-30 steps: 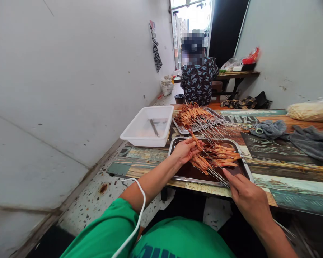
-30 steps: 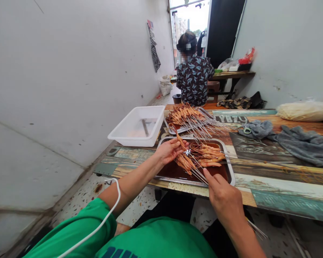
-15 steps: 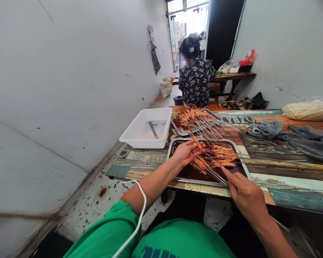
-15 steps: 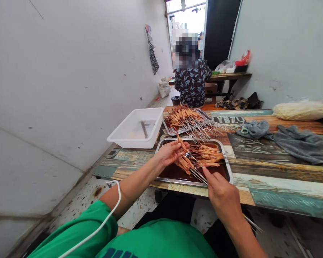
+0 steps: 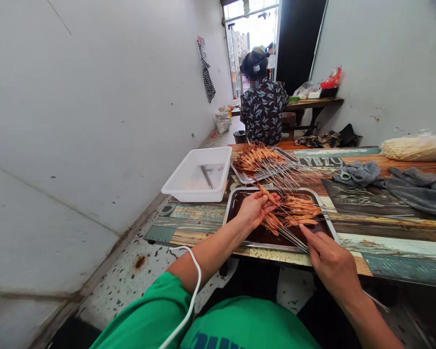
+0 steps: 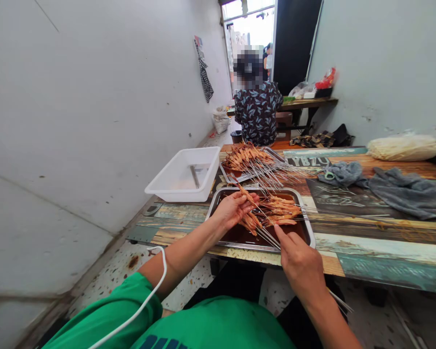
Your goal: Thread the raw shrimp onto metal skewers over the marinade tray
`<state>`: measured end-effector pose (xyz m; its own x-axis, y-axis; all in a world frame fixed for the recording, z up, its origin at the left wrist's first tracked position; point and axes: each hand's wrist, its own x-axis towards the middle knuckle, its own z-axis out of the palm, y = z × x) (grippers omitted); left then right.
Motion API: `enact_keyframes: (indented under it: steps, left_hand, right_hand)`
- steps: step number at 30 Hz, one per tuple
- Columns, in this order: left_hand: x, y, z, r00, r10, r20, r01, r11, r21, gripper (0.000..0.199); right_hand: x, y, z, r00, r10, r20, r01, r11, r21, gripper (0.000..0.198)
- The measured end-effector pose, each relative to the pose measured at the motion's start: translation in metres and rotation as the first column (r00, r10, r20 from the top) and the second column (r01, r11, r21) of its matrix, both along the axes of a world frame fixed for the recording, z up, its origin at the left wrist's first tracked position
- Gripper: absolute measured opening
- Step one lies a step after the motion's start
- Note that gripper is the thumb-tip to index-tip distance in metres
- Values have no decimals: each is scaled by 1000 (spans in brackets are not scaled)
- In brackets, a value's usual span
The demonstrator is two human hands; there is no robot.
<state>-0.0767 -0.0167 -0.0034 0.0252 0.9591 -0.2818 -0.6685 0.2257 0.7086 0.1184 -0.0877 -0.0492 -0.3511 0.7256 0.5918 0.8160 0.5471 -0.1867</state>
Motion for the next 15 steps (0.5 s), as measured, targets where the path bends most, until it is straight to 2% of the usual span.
enact_keyframes:
  steps: [8, 12, 15]
  left_hand:
    - [9, -5, 1, 1000, -27, 5, 27, 999, -35, 16]
    - [1, -2, 6, 992, -123, -9, 123, 992, -17, 12]
    - [-6, 1, 11, 982, -186, -21, 184, 982, -50, 9]
  right_hand:
    - [1, 1, 5, 993, 36, -116, -41, 998, -45, 37]
    - [2, 1, 8, 986, 63, -155, -75, 994, -76, 34]
    - [3, 3, 11, 975, 75, -209, -96, 991, -93, 32]
